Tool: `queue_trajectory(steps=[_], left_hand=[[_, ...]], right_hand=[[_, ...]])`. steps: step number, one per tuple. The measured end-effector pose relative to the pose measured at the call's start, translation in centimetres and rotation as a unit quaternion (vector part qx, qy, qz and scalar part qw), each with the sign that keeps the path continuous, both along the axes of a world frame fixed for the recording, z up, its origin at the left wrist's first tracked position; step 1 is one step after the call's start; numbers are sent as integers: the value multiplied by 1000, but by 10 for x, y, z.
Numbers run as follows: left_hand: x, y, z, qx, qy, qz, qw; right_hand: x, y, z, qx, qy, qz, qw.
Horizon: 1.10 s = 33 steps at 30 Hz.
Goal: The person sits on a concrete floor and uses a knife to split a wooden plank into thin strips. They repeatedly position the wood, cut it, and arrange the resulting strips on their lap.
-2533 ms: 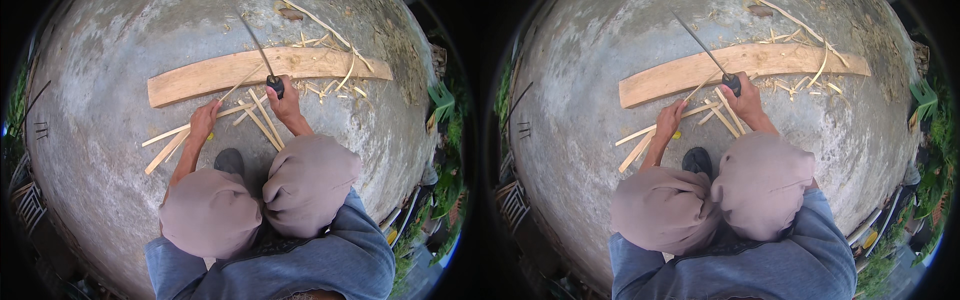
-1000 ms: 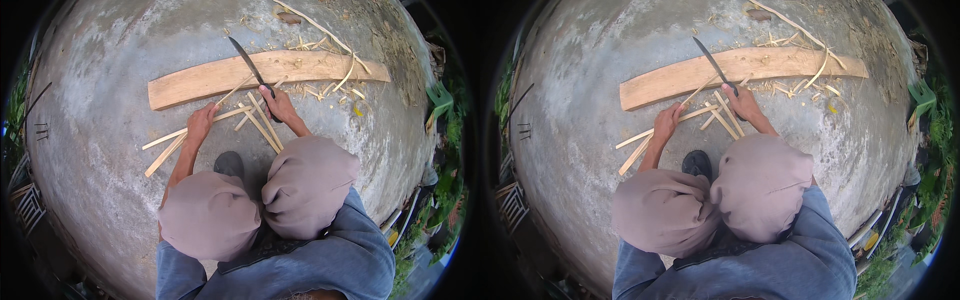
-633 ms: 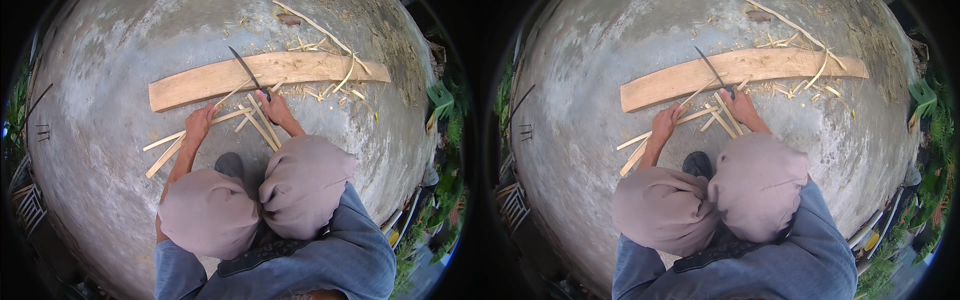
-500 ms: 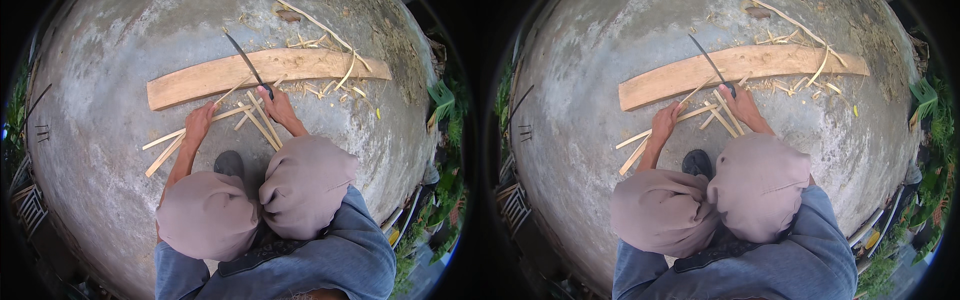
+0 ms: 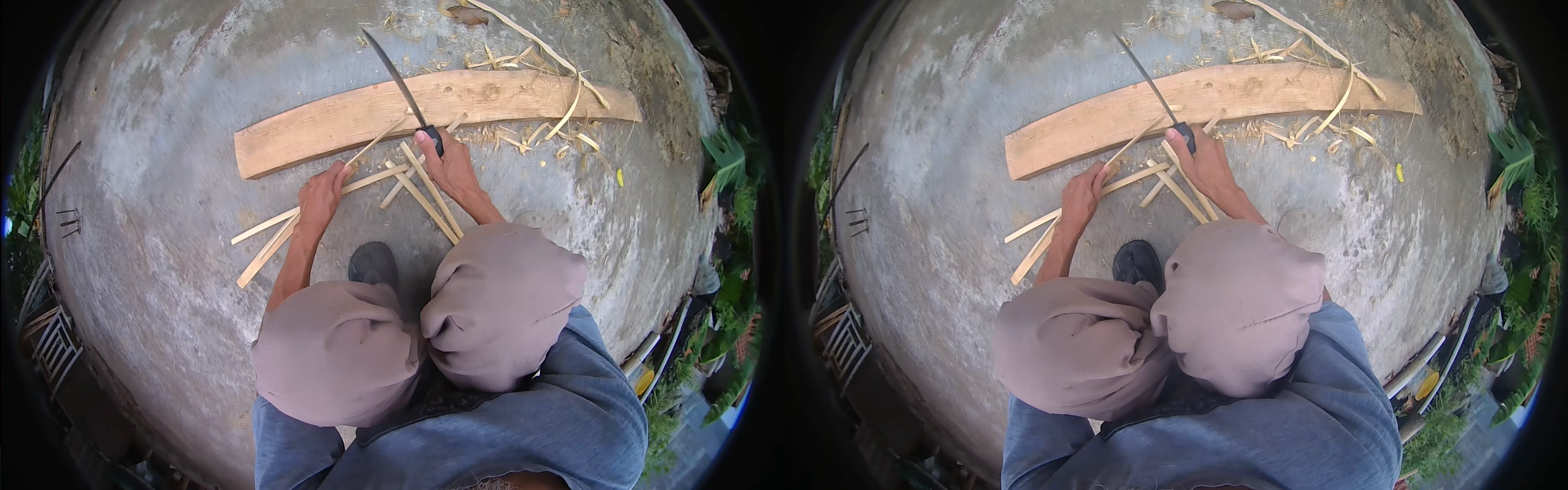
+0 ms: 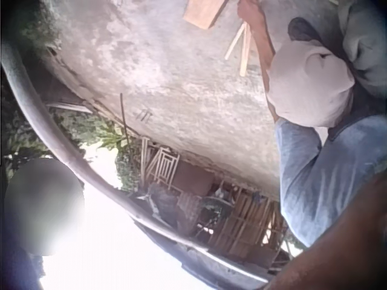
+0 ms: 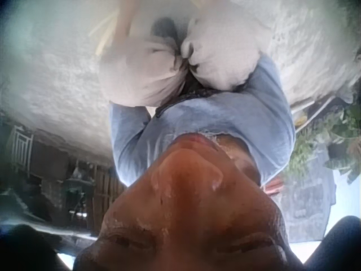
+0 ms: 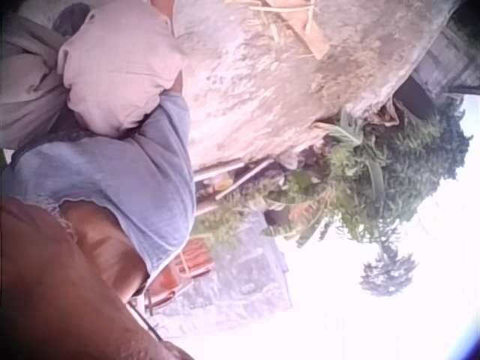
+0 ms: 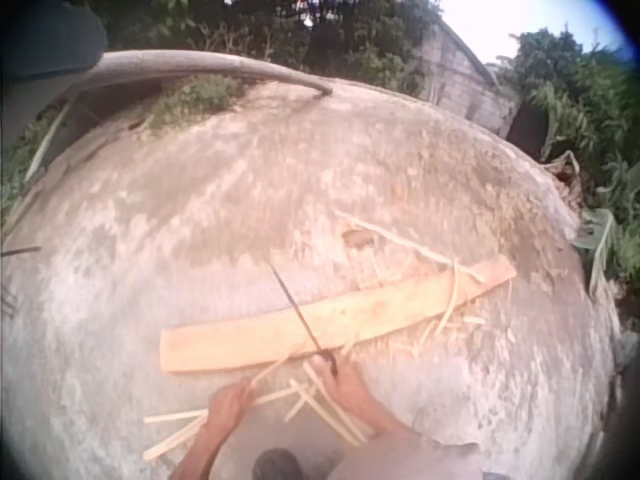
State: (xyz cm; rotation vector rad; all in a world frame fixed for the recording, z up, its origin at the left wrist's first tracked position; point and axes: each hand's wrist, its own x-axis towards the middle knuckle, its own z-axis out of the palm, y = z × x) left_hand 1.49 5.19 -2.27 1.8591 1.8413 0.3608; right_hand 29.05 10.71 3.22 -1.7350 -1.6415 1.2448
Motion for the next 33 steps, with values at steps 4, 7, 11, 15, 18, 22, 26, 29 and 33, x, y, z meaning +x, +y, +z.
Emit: queue_trajectory(steps=[4,7,11,15,18,22,26,29,33], left_hand=[[0,0,0,-10,5,0,1000],[-1,-4,4,34,0,10,999],[12,-3,21,44,25,43,998],[14,-4,21,99,14,51,994],[17,-4,26,70,-14,65,995],[21,-3,23,75,3,68,995],[20,-5,14,88,-2,72,994],[22,-4,16,91,-9,62,994],[20,-11,12,78,-16,65,995]], right_hand=[[2,-4,-53,86,-61,3,994],[4,2,-67,22,9,10,1000],[15,8,-58,-160,134,13,978],[13,3,-52,-85,80,14,993],[12,-2,-36,-82,30,20,996],[7,-1,-16,-40,-1,5,999],[-3,0,4,68,13,-6,998],[1,-4,-18,55,-55,4,997],[7,-7,-39,-4,-79,32,996]])
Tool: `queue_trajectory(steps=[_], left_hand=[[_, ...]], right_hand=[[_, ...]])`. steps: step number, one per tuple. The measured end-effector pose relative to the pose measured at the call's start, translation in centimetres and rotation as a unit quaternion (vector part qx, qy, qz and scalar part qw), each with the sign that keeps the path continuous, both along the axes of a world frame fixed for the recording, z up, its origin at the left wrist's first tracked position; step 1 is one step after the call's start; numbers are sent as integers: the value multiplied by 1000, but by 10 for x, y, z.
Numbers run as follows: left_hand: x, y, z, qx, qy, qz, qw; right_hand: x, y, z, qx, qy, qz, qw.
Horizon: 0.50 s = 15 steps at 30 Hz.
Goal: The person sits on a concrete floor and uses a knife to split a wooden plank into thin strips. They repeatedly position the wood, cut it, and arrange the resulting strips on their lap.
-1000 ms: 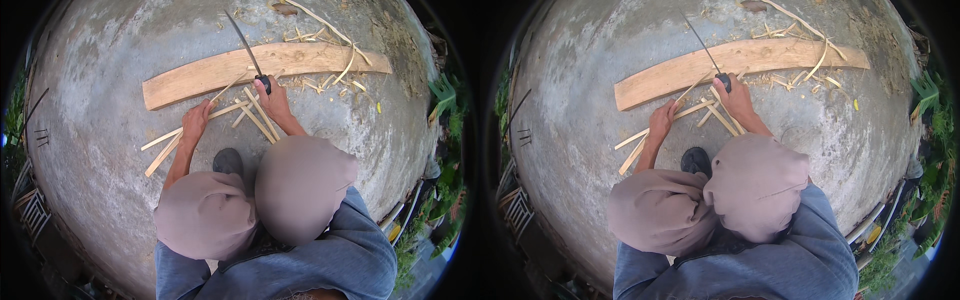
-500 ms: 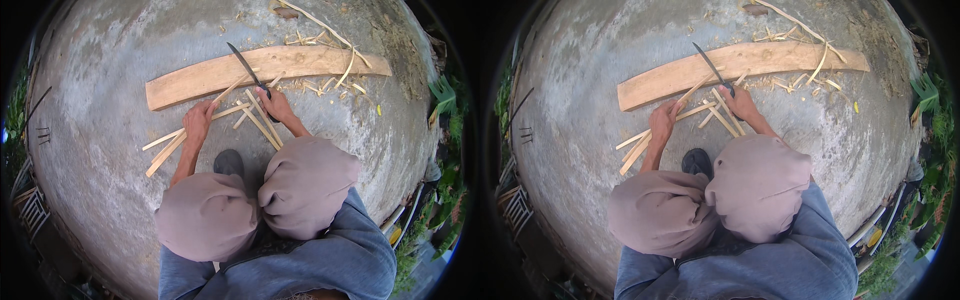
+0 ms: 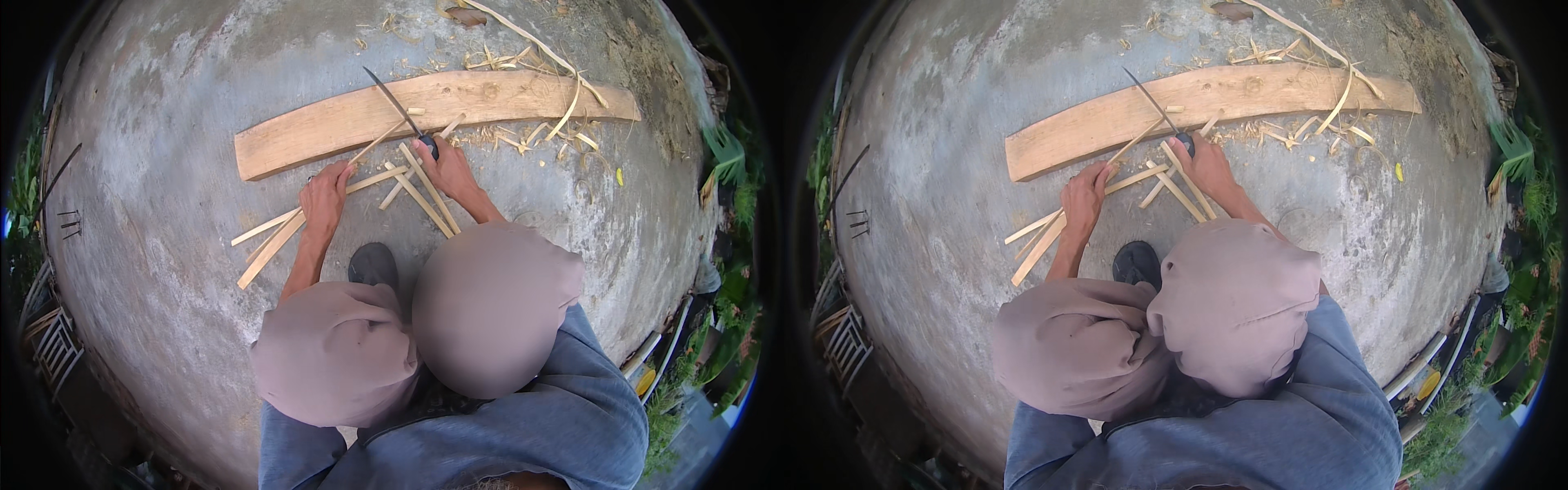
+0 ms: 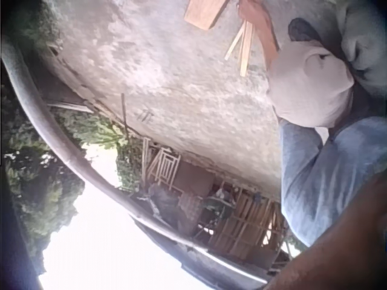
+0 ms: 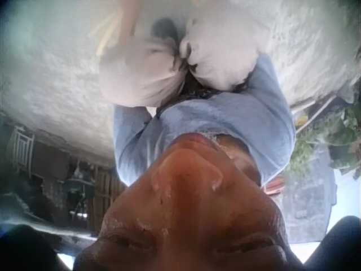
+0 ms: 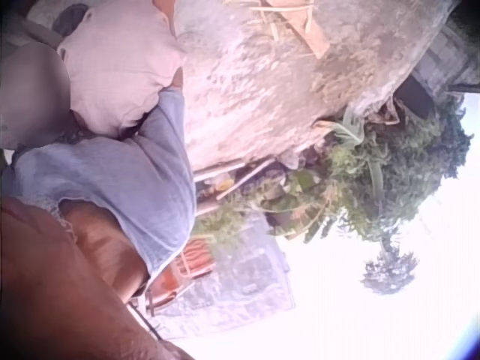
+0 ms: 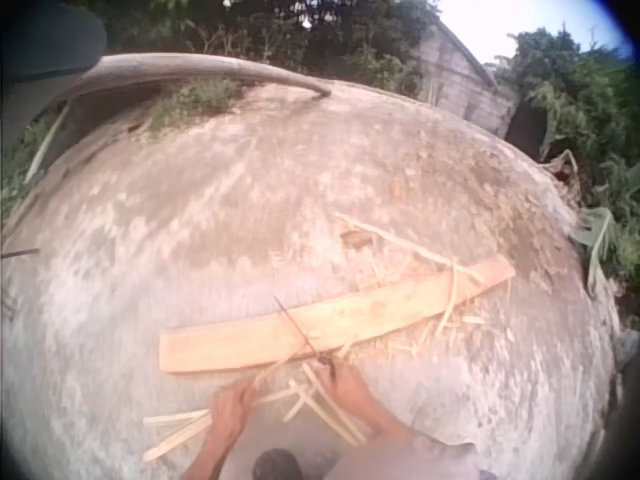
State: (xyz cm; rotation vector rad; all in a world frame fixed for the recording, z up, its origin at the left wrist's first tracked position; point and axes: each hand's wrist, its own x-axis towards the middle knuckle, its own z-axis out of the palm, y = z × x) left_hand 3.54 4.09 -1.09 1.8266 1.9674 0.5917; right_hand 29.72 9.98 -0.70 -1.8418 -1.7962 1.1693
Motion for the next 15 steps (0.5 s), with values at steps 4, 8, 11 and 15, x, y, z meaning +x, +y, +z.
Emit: queue_trajectory(steps=[4,8,11,15], left_hand=[[-1,6,-3,4,-7,-1,1000],[2,7,-1,-12,-17,-1,1000],[-2,2,-8,13,-19,11,1000],[3,2,-2,-46,-53,28,997]], right_hand=[[-6,4,36,23,93,-40,995],[-8,2,6,63,40,-37,997],[-6,9,11,-58,75,-23,995],[-6,2,9,33,105,-57,992]])
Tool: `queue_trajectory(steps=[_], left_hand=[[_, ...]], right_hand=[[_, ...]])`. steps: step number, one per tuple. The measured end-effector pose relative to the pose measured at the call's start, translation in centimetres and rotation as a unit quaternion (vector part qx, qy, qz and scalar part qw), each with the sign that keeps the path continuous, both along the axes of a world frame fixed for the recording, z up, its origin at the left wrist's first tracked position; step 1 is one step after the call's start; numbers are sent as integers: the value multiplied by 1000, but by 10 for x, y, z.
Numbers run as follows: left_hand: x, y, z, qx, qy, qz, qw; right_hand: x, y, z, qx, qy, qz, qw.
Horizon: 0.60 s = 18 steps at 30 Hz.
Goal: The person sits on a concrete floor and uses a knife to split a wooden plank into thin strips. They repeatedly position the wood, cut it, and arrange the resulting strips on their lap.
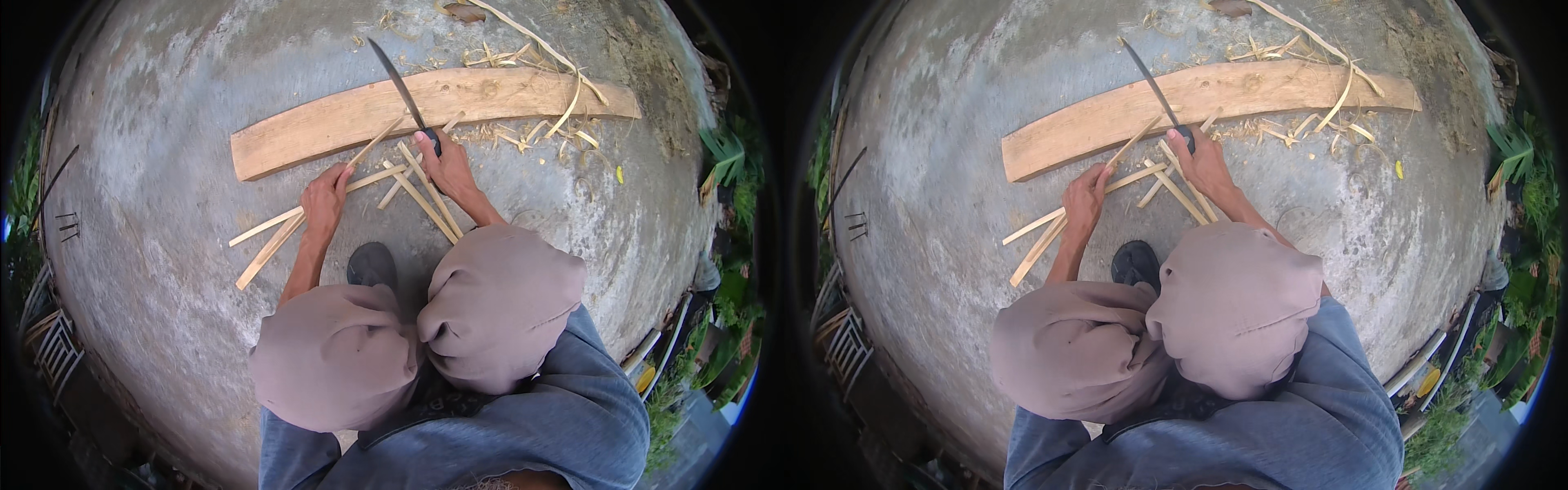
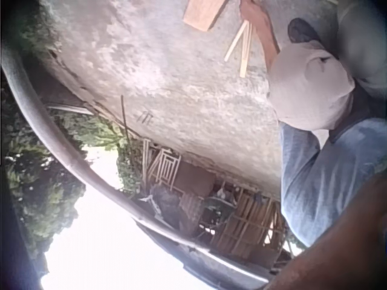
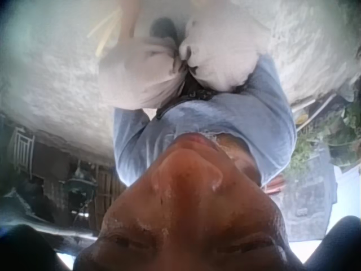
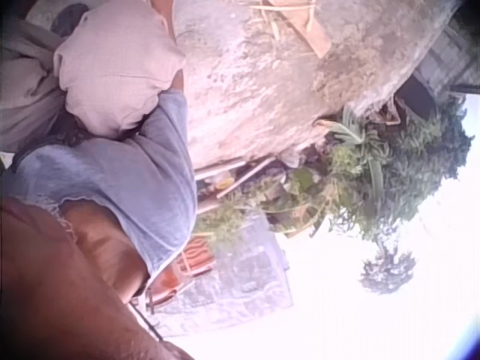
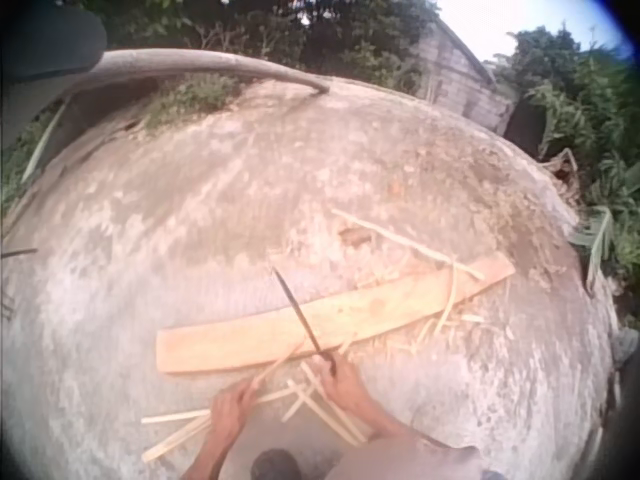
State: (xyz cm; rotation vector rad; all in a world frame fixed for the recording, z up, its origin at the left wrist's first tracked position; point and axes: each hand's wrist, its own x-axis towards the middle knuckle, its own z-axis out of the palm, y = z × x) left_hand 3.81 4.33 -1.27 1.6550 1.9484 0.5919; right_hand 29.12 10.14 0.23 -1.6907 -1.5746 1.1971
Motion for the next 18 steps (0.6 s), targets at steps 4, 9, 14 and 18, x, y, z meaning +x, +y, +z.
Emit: queue_trajectory(steps=[4,9,14,18], left_hand=[[5,1,3,-26,-7,2,1000],[-12,-5,-10,32,-31,-16,999],[-24,-17,24,-16,6,-19,1000],[-31,-63,21,39,132,-129,982]], right_hand=[[-8,-1,-6,55,-25,-24,998],[3,3,-17,-82,-10,39,996],[16,-13,-14,4,-176,4,984],[37,-19,-5,84,-300,-18,950]])
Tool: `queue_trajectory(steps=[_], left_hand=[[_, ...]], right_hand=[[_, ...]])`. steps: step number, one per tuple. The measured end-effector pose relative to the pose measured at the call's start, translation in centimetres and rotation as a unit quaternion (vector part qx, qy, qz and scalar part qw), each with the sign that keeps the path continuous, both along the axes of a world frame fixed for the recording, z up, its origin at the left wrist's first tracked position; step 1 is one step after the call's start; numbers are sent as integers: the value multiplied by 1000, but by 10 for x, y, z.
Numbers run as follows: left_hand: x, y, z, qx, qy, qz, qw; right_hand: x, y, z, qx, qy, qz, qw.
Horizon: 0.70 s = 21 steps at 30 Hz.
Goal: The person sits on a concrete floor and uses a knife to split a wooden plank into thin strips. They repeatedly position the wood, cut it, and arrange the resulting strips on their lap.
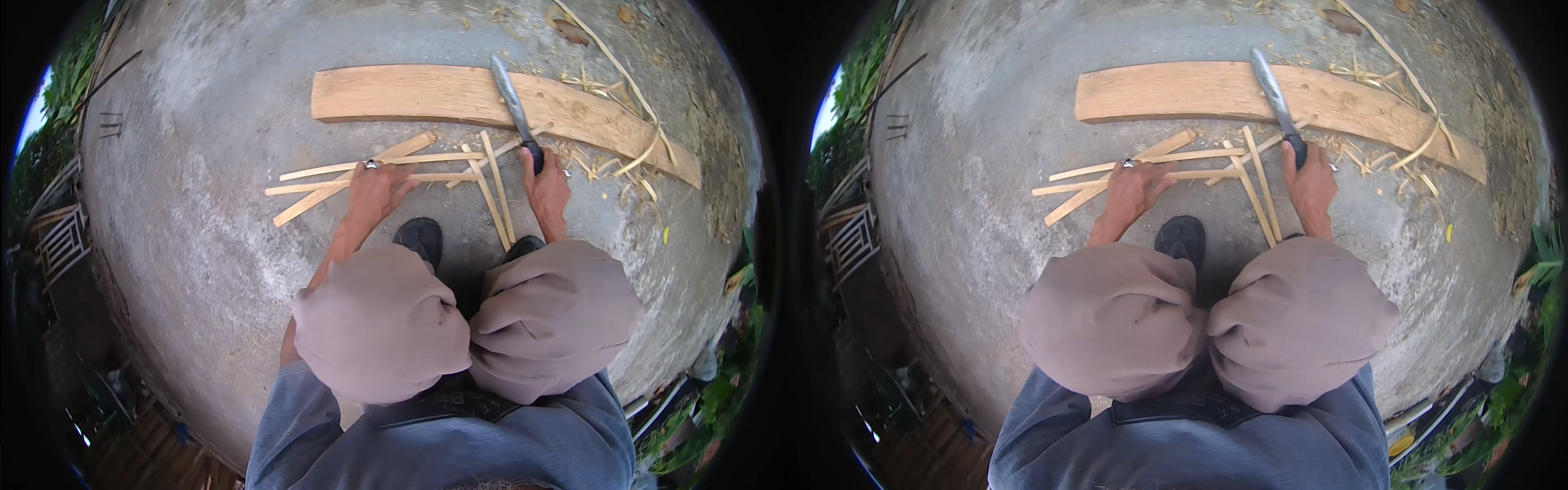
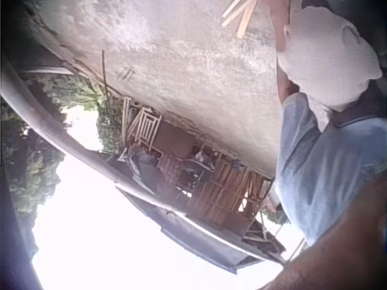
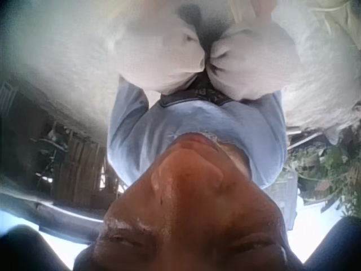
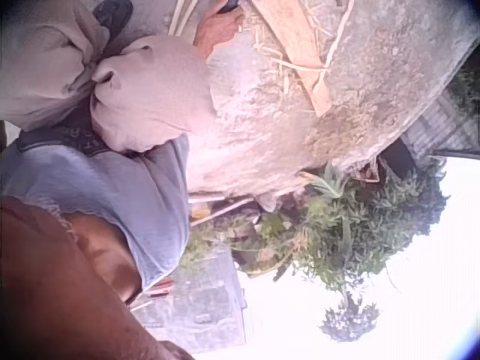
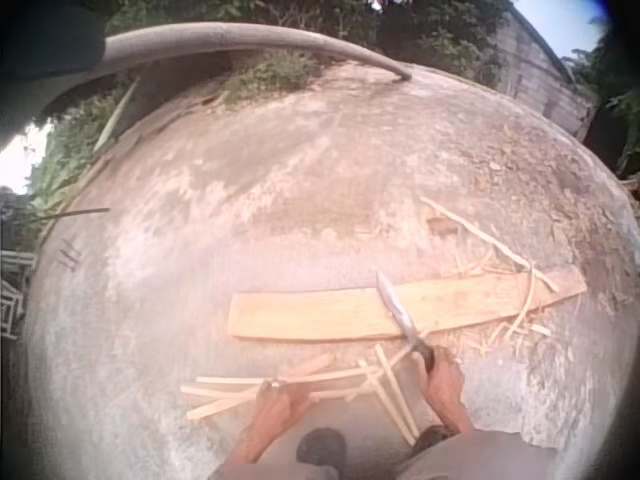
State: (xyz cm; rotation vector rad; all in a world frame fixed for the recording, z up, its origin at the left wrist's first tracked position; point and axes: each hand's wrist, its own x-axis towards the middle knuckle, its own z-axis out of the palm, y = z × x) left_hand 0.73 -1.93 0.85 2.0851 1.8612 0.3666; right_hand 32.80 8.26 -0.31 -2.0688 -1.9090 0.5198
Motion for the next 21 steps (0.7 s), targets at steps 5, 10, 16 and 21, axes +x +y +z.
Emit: queue_trajectory(steps=[5,10,16,21], left_hand=[[0,-22,1,-77,-22,1,997],[-5,-8,-24,-35,-128,28,991],[-31,-9,-18,154,-147,215,953],[-140,-57,-58,218,-156,563,782]], right_hand=[[-25,-24,26,156,60,211,963],[-84,-43,15,117,87,408,901],[-95,-30,-23,33,149,370,916],[-92,-19,-21,63,149,369,915]])
